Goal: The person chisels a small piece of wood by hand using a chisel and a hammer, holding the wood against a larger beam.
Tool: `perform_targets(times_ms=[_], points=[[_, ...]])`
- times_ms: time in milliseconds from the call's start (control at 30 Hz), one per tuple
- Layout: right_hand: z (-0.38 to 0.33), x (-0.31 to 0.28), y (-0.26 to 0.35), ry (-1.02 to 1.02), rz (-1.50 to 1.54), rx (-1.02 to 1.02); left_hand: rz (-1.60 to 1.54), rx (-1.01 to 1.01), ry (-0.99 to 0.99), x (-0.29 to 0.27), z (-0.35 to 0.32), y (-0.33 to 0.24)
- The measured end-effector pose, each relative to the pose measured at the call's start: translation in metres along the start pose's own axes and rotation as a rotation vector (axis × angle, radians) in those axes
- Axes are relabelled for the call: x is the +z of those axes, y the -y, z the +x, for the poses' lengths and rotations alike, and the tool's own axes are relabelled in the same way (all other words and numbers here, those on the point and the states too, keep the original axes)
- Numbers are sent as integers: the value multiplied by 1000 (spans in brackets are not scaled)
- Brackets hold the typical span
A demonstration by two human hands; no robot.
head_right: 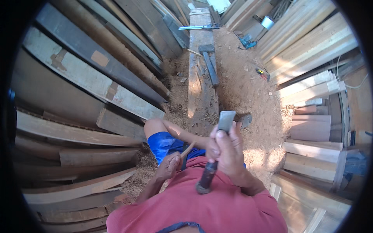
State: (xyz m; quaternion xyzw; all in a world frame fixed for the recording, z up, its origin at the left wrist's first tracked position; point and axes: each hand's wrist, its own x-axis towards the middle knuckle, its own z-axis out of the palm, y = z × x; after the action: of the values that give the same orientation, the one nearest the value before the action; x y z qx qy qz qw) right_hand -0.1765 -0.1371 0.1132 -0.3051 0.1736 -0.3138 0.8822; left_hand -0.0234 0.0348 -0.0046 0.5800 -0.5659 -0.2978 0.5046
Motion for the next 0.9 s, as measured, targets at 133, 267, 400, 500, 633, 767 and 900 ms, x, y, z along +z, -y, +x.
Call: perform_targets(times_ms=[133, 267, 400, 500, 633, 767, 900], points=[[20, -25, -13, -173, -114, 176, -705, -558, -240, 6, -1, -10], [46, -18, -58, -110, 130, 414, -781, -425, -327, -9, 63, 3], [48, 15, -71, 67, 148, 463, -693, -403, -388, -23, 100, 8], [40, 31, -76, 130, 87, 531, -524, -369, -400, -35, 95, 13], [23, 32, -75, 105, -11, 495, -181, -304, -352, -36, 84, -14], [10, 27, -59, -20, -30, 424, 222, -108, -108, -31, 42, -7], [5, 11, -8, 62, -110, 162, -95, -447, -144, 0, -20, -3]])
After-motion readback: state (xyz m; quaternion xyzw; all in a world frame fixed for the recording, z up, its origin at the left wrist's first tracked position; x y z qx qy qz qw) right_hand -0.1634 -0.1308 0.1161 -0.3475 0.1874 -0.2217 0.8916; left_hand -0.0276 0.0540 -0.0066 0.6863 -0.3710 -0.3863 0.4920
